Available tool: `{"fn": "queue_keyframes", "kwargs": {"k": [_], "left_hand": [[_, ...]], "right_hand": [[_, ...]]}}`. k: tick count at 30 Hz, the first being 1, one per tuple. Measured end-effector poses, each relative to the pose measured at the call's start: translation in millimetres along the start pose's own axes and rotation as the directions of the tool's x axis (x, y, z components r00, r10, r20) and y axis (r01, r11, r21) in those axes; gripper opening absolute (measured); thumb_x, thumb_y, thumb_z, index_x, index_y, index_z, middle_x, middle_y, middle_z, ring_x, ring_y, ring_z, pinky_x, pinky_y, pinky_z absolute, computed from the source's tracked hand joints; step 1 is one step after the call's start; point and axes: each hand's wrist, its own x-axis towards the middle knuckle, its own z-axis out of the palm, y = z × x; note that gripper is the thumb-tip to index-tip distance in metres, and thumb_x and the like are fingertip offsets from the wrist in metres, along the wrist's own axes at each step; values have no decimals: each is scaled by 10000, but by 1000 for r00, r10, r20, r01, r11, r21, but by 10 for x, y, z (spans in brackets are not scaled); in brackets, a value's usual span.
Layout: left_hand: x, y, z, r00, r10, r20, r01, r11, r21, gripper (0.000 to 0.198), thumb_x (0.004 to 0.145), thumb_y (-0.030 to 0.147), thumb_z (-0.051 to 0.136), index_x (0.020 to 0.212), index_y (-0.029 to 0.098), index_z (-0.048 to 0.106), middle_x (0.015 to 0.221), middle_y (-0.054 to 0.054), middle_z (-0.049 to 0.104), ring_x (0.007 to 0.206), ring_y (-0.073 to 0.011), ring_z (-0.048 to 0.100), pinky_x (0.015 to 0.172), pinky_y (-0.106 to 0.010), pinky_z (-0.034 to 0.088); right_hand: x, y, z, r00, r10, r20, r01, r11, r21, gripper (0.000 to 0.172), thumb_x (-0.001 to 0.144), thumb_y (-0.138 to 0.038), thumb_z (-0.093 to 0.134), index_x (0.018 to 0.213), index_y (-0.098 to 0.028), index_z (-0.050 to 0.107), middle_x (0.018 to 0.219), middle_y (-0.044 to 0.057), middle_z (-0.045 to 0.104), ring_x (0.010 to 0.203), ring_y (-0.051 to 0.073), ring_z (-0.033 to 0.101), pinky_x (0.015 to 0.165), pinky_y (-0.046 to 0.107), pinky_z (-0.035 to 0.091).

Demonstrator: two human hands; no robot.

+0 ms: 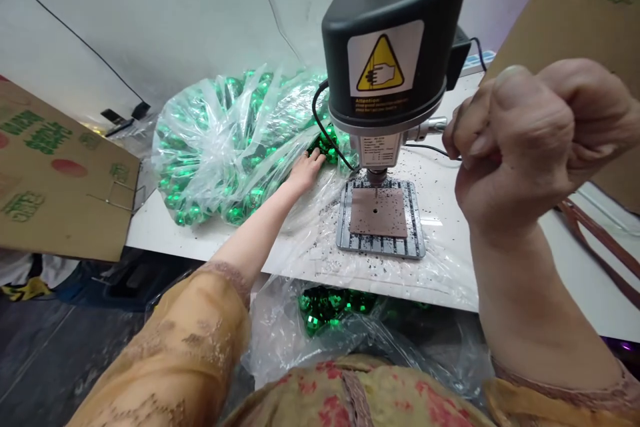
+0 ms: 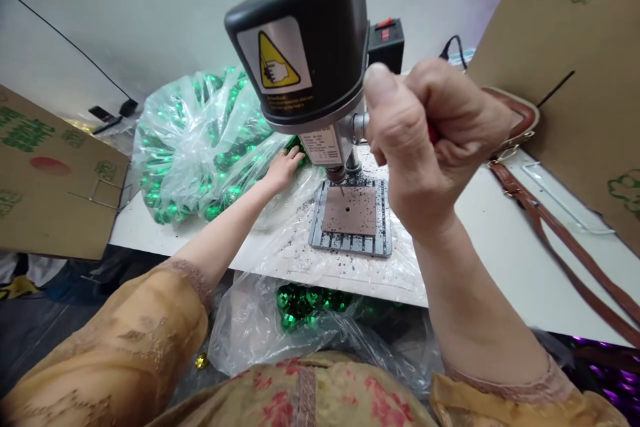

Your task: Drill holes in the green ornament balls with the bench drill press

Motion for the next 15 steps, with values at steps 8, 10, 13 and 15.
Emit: {"fn": "queue_keyframes", "kwargs": {"k": [8, 10, 13, 15], "left_hand": [[-100, -41, -14, 987, -118, -109, 90, 969, -230, 480, 700, 89, 815, 1161, 155, 700, 1116, -101, 687, 955, -227, 635, 884, -355, 517], [-257, 59, -48, 963, -238, -126, 152, 867, -475, 462, 728, 207, 839, 1167, 178, 698, 1037, -73, 705, 827, -182, 638, 784, -327, 532], [-530, 294, -79, 943, -331, 25, 227, 589, -775, 512, 783, 424, 817, 1210, 179, 676, 946, -52, 718, 666, -133, 627, 653, -295, 531], [-682, 462, -64, 930, -343, 129, 273, 413, -869, 570, 787, 519, 803, 1222, 176, 670, 954, -59, 726, 634, -128, 643, 617, -288, 531]], "right_hand": [[-11, -87, -11, 997, 44, 68, -45, 999, 18, 632, 890, -251, 698, 534, -203, 177, 472, -52, 257, 382, 74, 324, 395, 327, 193], [-15, -94, -7, 996, 68, 64, -69, 998, 13, 669, 870, -342, 737, 523, -200, 183, 475, -49, 254, 392, 74, 319, 402, 325, 196], [-21, -111, -1, 994, 89, 60, -91, 996, 24, 675, 859, -362, 752, 513, -194, 197, 476, -47, 274, 407, 68, 311, 410, 319, 210], [-22, -117, 1, 994, 95, 45, -96, 995, 29, 647, 857, -356, 754, 519, -192, 228, 477, -48, 303, 414, 66, 308, 419, 314, 222]]}}
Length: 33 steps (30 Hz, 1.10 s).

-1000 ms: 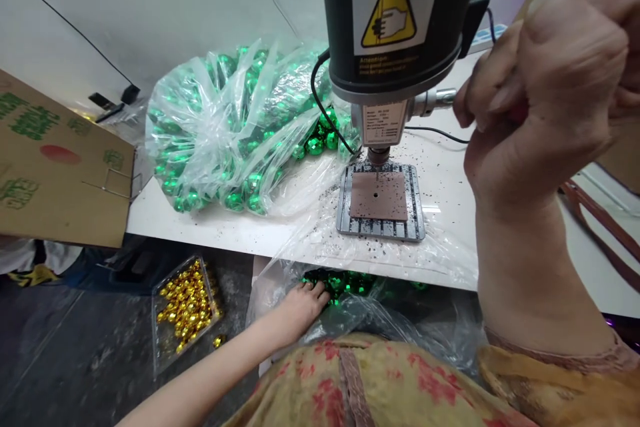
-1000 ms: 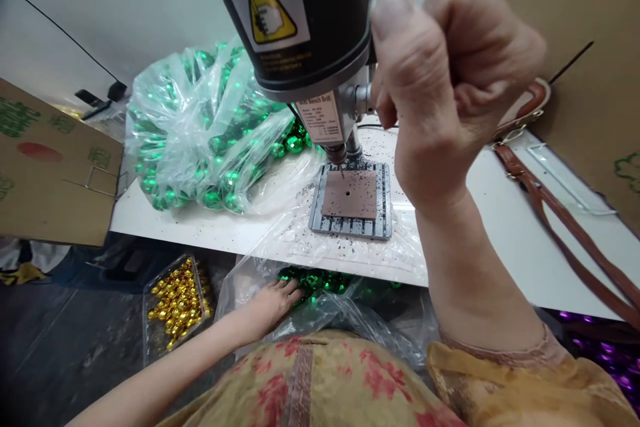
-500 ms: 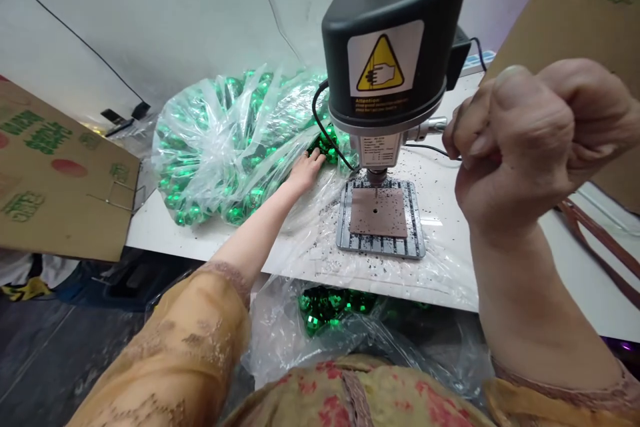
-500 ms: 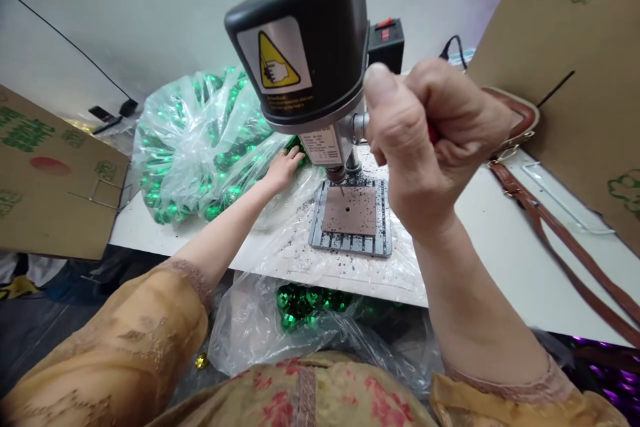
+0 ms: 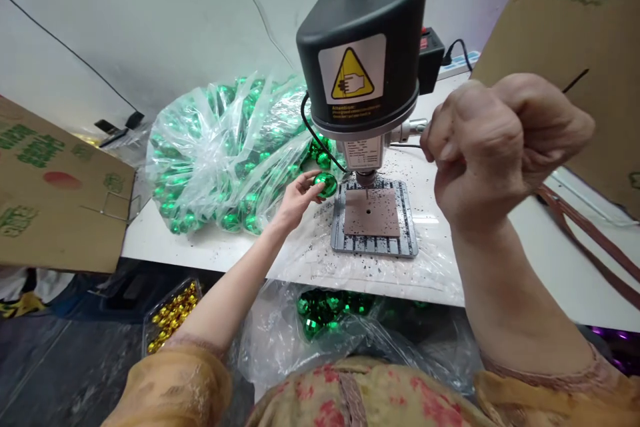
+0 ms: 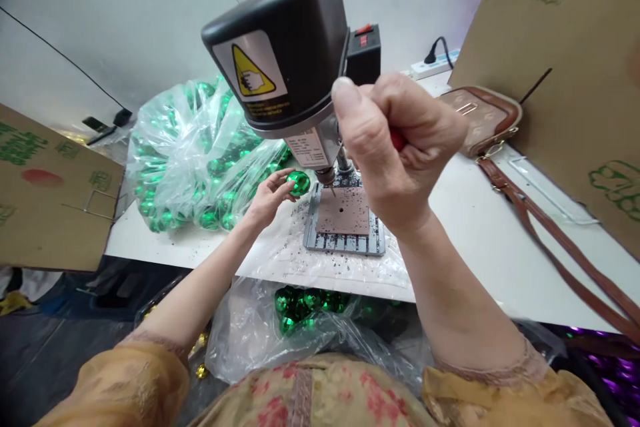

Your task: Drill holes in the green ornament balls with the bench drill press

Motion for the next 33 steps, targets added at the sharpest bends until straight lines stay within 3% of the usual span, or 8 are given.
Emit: {"fn": "queue_keyframes", "kwargs": {"k": [5, 9, 13, 21, 28, 33], "left_hand": [[-229, -12, 282, 998, -49, 36, 53, 991, -123, 615, 739, 574, 844, 1187, 180, 692, 957, -58, 731, 607, -106, 612, 564, -262, 493], [-266, 29, 405, 999, 15, 51, -9, 992, -125, 597, 736, 576, 854, 1174, 204, 691, 998, -59, 739, 789, -149, 662, 665, -263, 530], [-302, 53, 455, 993, 63, 102, -52, 993, -107, 572, 765, 535, 849, 1205, 213, 677, 1042, -59, 738, 946, -180, 679, 828, -295, 546], [-284, -12, 561, 985, 61, 161, -55, 998, -40, 559, 808, 562, 795, 1218, 205, 660, 1005, -53, 729, 928, -176, 680, 830, -291, 538], [-275, -13, 596, 985, 70, 159, -72, 997, 6, 550, 829, 554, 775, 1234, 201, 658, 1038, -55, 726, 946, -175, 672, 855, -299, 530], [-307, -50, 624, 989, 77, 129, -80, 997, 11, 546, 854, 557, 747, 1261, 205, 650, 1057, -59, 725, 961, -182, 668, 862, -306, 523]], "right_hand": [[-4, 17, -8, 1000, 24, -15, -25, 998, -64, 607, 855, -457, 743, 542, -209, 285, 456, -58, 288, 405, 69, 284, 425, 305, 230], [-9, 44, 2, 999, 35, -33, -37, 998, -59, 610, 860, -497, 724, 539, -215, 289, 459, -59, 253, 395, 77, 251, 422, 320, 219], [-5, 46, 18, 999, -14, -38, 14, 1000, -4, 569, 857, -432, 742, 529, -212, 332, 456, -64, 271, 385, 73, 269, 406, 322, 220], [-16, 47, -12, 999, -36, 18, 35, 997, 70, 492, 906, -278, 683, 555, -202, 347, 472, -75, 274, 384, 50, 311, 411, 301, 206], [-22, 68, -27, 1000, 19, -1, -19, 997, -80, 593, 885, -510, 687, 523, -224, 314, 454, -63, 265, 390, 74, 268, 412, 326, 260], [-21, 45, 11, 999, -20, -31, 18, 998, -53, 569, 901, -413, 693, 523, -213, 317, 453, -68, 264, 380, 61, 250, 411, 313, 217]]}}
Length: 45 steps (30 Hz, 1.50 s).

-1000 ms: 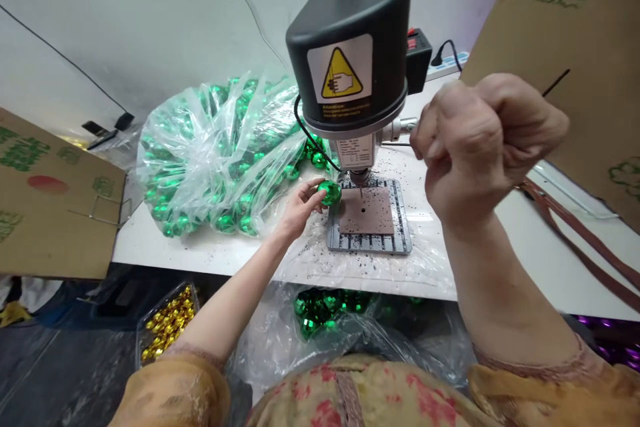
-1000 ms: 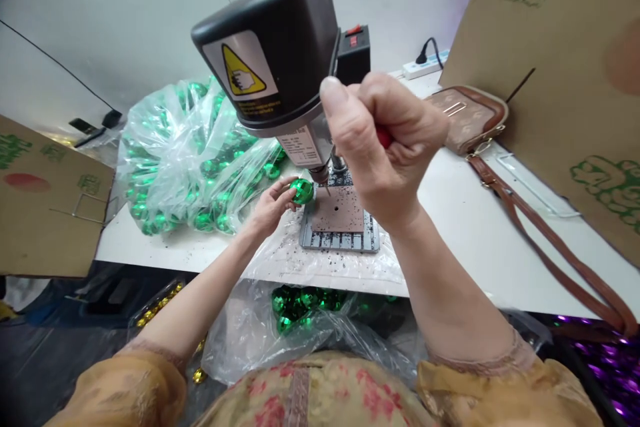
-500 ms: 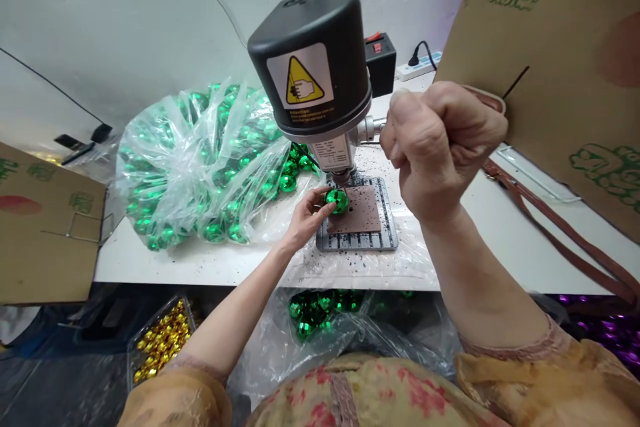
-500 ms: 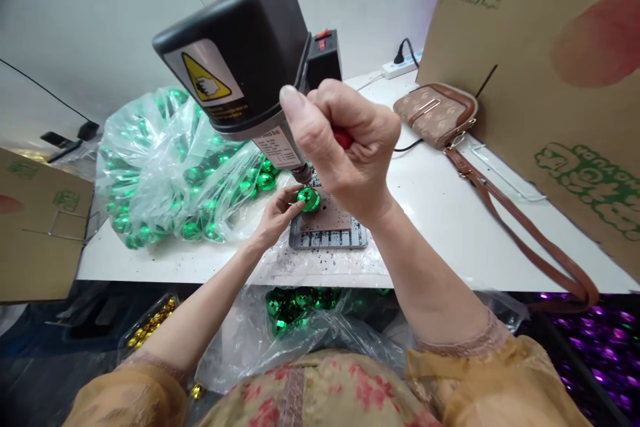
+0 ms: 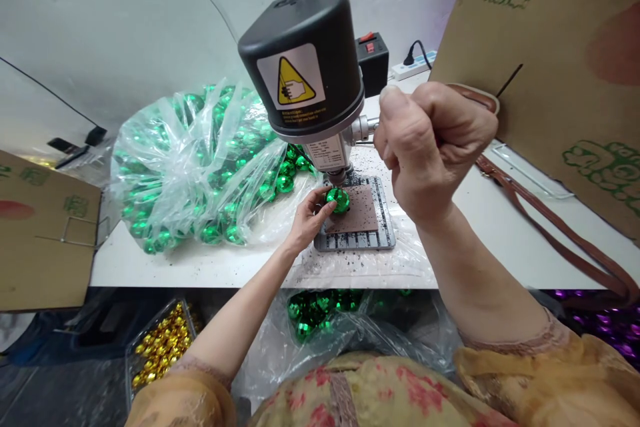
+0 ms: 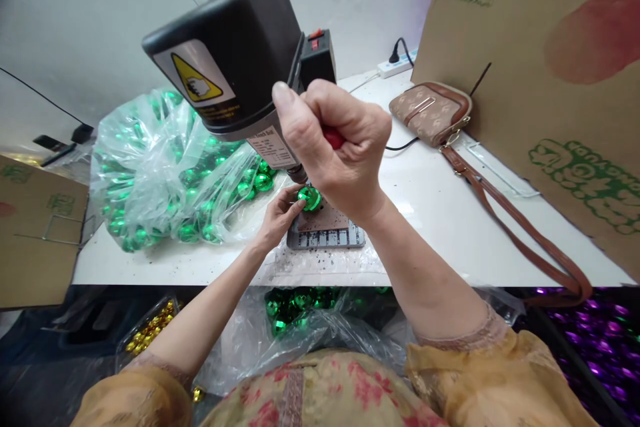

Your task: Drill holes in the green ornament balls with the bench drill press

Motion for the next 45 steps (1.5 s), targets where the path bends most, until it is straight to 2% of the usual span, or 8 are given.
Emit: {"fn": "queue_keyframes", "kwargs": {"k": [3, 6, 11, 14, 21, 24, 31, 45], "left_hand": [[-18, 15, 23, 1000, 14, -16, -13, 998, 60, 519, 852, 546, 752, 1243, 213, 671, 1014, -47, 726, 881, -169, 651, 814, -299, 519], [-41, 47, 60, 999, 43, -31, -38, 988, 147, 484, 842, 522, 768, 1216, 223, 692, 1007, -43, 728, 826, -163, 631, 791, -306, 524], [-71, 78, 174, 992, 125, -31, -110, 948, 297, 472, 831, 473, 797, 1221, 228, 696, 1124, -82, 724, 1026, -241, 650, 938, -398, 525], [-72, 86, 242, 990, 132, -50, -109, 940, 322, 474, 848, 468, 787, 1235, 216, 683, 1198, -113, 702, 1128, -282, 638, 1004, -449, 512], [-87, 54, 271, 990, 136, -38, -120, 952, 281, 489, 878, 482, 758, 1268, 209, 648, 1230, -130, 678, 1174, -291, 639, 1027, -465, 523], [-94, 12, 274, 986, 157, -50, -138, 951, 278, 514, 871, 522, 756, 1263, 209, 641, 1233, -134, 669, 1167, -294, 640, 1018, -475, 529], [-92, -37, 292, 979, 194, -57, -172, 947, 271, 495, 878, 533, 749, 1258, 236, 636, 1197, -99, 682, 1160, -275, 644, 1032, -453, 522], [-96, -38, 292, 979, 198, -46, -184, 960, 211, 494, 870, 514, 759, 1248, 218, 645, 1182, -98, 702, 1108, -264, 645, 987, -417, 503]], "right_hand": [[24, -32, 25, 999, 42, -5, -43, 999, -25, 545, 932, -336, 662, 535, -202, 312, 469, -73, 293, 397, 44, 267, 444, 286, 215], [89, -36, 53, 996, 90, -12, -90, 994, -69, 576, 913, -437, 680, 538, -205, 310, 468, -73, 323, 403, 41, 263, 447, 278, 217], [223, 26, 103, 997, 74, -7, -74, 997, -16, 654, 826, -678, 646, 540, -220, 276, 438, -64, 309, 396, 65, 241, 430, 306, 226], [239, 38, 101, 995, 100, 5, -100, 994, -49, 667, 824, -722, 615, 545, -228, 265, 446, -61, 302, 406, 73, 243, 429, 308, 243], [29, -27, 5, 998, 64, 1, -64, 998, -1, 540, 906, -375, 693, 537, -206, 337, 470, -68, 294, 403, 60, 262, 454, 303, 201], [-46, -14, -30, 999, 36, -2, -36, 999, -1, 530, 897, -358, 694, 527, -218, 342, 468, -62, 268, 402, 82, 261, 440, 329, 203], [-111, 78, -85, 995, -78, 59, 76, 997, 30, 555, 926, -233, 635, 564, -187, 217, 446, -69, 267, 390, 44, 279, 429, 287, 186], [-249, 207, -159, 979, -198, 53, 200, 980, -21, 516, 924, -190, 586, 573, -185, 208, 514, -62, 224, 418, 30, 266, 417, 251, 238]]}}
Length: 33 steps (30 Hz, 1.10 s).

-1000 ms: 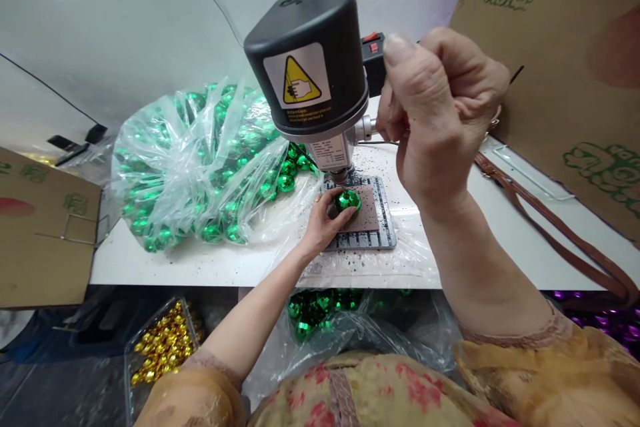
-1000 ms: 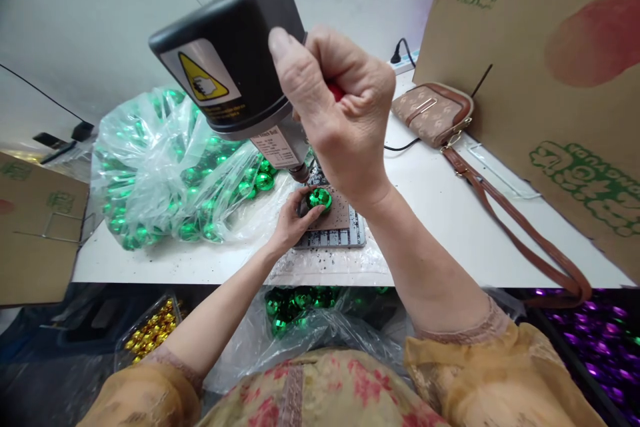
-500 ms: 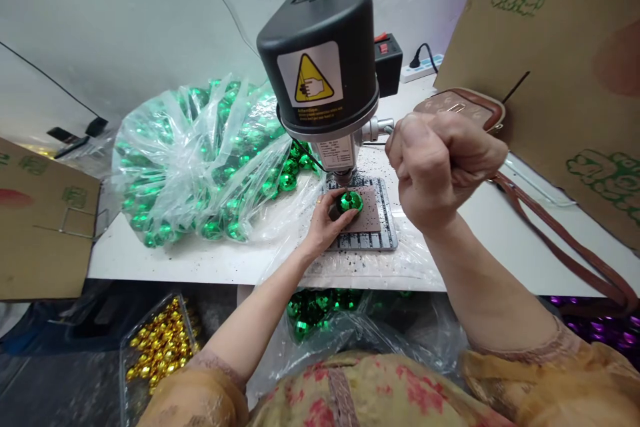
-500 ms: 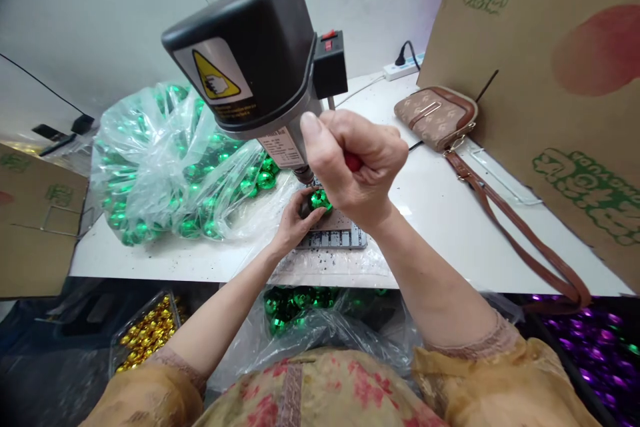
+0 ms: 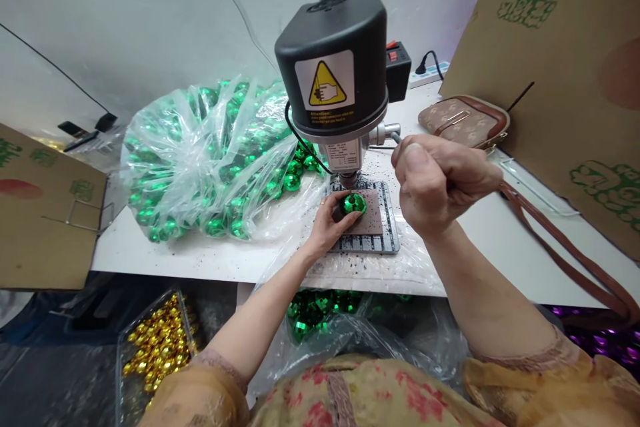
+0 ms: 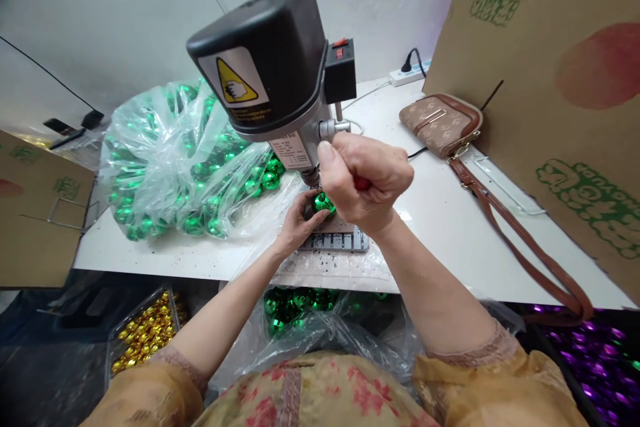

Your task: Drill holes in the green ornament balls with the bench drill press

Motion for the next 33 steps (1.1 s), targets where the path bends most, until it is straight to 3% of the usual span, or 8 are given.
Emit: {"fn": "queue_keyframes", "kwargs": {"k": [15, 17, 21, 26, 28, 30, 31, 33], "left_hand": [[-25, 65, -3, 998, -64, 15, 64, 996, -68, 502, 871, 491, 758, 1256, 210, 602, 1204, -109, 670, 1125, -252, 641, 1010, -412, 502], [-18, 57, 5, 997, -74, 14, 75, 994, -77, 505, 861, 485, 769, 1252, 213, 602, 1193, -104, 678, 1125, -249, 644, 1017, -412, 502], [1, 81, 43, 995, -100, -9, 98, 991, -95, 478, 849, 464, 779, 1216, 208, 611, 1157, -101, 698, 1086, -241, 662, 982, -409, 521], [-235, 259, -75, 981, -40, -189, 53, 996, 66, 389, 813, 429, 809, 1081, 213, 629, 1028, -54, 705, 932, -192, 671, 857, -339, 539], [-470, 332, -244, 995, 38, -97, -24, 990, 142, 380, 819, 437, 800, 1065, 213, 618, 955, -36, 695, 833, -168, 652, 770, -304, 528], [-766, 375, -456, 978, 154, 143, -180, 964, 194, 381, 837, 451, 780, 1076, 210, 607, 905, -29, 686, 776, -160, 638, 696, -281, 504], [-926, 380, -563, 934, 205, 291, -275, 935, 223, 377, 851, 455, 765, 1085, 208, 603, 890, -29, 684, 758, -160, 633, 667, -276, 489], [-1252, 360, -751, 793, 223, 566, -464, 824, 325, 312, 903, 428, 713, 1086, 201, 603, 905, -46, 692, 742, -170, 626, 636, -286, 462]], "right_hand": [[-133, -1, -112, 989, -95, 114, 95, 995, -1, 449, 854, -51, 553, 570, -200, 238, 526, -64, 261, 435, 47, 298, 436, 269, 303], [-84, -34, -75, 995, -52, 90, 53, 999, -11, 468, 885, -85, 550, 560, -194, 232, 523, -63, 249, 429, 42, 278, 430, 268, 271], [189, -116, 74, 985, 171, -24, -171, 985, 31, 480, 912, -138, 600, 534, -199, 309, 470, -77, 289, 404, 40, 278, 420, 267, 209], [442, -99, 178, 975, 220, -30, -216, 969, 117, 443, 894, -84, 613, 549, -227, 374, 448, -86, 352, 373, 54, 307, 424, 281, 219], [451, -85, 187, 981, 193, -31, -186, 971, 152, 423, 888, -55, 594, 578, -243, 375, 453, -88, 347, 374, 60, 308, 437, 284, 230], [440, -89, 191, 983, 182, -35, -174, 971, 161, 405, 887, -45, 582, 606, -252, 377, 459, -91, 331, 380, 64, 303, 456, 288, 241], [434, -97, 192, 983, 179, -39, -171, 972, 160, 399, 888, -46, 581, 615, -254, 377, 461, -93, 321, 382, 66, 297, 466, 292, 245], [428, -114, 195, 980, 190, -54, -181, 973, 144, 399, 898, -52, 575, 622, -256, 371, 468, -91, 312, 391, 68, 294, 488, 295, 249]]}}
